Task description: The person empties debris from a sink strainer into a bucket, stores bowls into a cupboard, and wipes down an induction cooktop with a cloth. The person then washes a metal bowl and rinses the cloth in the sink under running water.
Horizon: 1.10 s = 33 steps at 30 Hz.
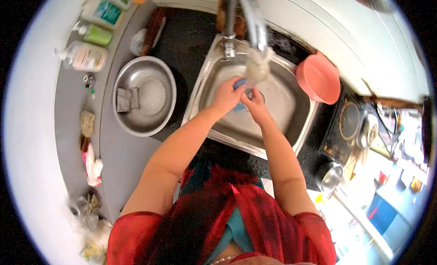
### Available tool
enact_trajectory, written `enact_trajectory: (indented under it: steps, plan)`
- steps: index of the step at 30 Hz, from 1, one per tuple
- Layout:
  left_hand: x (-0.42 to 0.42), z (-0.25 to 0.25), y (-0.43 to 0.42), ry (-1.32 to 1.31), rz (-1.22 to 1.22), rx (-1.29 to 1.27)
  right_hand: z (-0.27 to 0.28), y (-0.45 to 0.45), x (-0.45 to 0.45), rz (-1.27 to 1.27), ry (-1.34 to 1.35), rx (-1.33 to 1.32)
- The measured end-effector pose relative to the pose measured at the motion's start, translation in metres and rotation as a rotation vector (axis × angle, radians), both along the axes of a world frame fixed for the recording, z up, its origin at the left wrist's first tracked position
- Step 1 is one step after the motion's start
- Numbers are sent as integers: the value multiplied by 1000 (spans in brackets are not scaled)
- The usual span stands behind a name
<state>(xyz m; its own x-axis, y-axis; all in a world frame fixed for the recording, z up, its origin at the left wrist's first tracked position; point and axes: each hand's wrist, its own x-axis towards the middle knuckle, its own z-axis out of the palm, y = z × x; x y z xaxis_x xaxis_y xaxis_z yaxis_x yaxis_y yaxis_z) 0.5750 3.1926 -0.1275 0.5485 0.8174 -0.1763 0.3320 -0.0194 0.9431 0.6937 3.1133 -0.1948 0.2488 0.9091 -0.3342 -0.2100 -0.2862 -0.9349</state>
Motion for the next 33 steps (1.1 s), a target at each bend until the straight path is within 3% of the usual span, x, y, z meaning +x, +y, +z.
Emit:
enact_trajectory:
  steps: [1, 4, 5, 8, 9, 12, 13, 16, 17, 18, 19, 21, 24, 28, 29, 32, 33]
  plan:
    - [0, 18, 1, 29, 3, -61, -15, -7, 7, 118, 30, -107]
    - [7, 38, -4, -18, 86, -197, -13, -13, 3, 92, 335, -230]
    - [7, 40, -6, -51, 133, -234, -33, -19, -6, 48, 289, -356]
    - [7, 47, -9, -160, 223, -405, -22, -19, -16, 86, 841, -459]
    - [4, 56, -6, -85, 173, -377, -24, -16, -20, -10, 1159, -223]
    - [-11, 15, 1, -162, 312, -419, -18, 2, -18, -216, 988, -61]
    - [-14, -1, 3, -62, 376, -552, 3, 6, -22, -341, 824, -88]
    - [-13, -45, 13, 28, 303, -954, -2, 14, -35, -154, 66, -189]
    - [-12, -32, 15, -145, 264, -1241, 8, 14, -48, -182, -148, -136]
    - [-10, -34, 14, -255, 290, -1239, 26, 9, -59, -207, -364, -85]
    - [-10, -42, 12, -363, 319, -1237, 46, 4, -61, -166, -375, -102]
    - [-14, -63, 12, -427, 104, -975, 81, -3, -65, -79, -388, -137]
    - [-17, -62, 1, -668, -100, -1094, 69, 0, -78, -83, -835, 57]
    - [11, -54, 0, -417, 406, -1282, 27, 32, -33, -150, -884, -133]
    - [18, -52, -8, -157, 425, -1082, 22, 36, -11, -184, -840, -255]
    - [23, -36, -11, -219, 291, -1197, -5, 29, 27, -194, -682, -463]
    - [25, -33, -10, -196, 335, -1070, -11, 20, 35, -179, -632, -507]
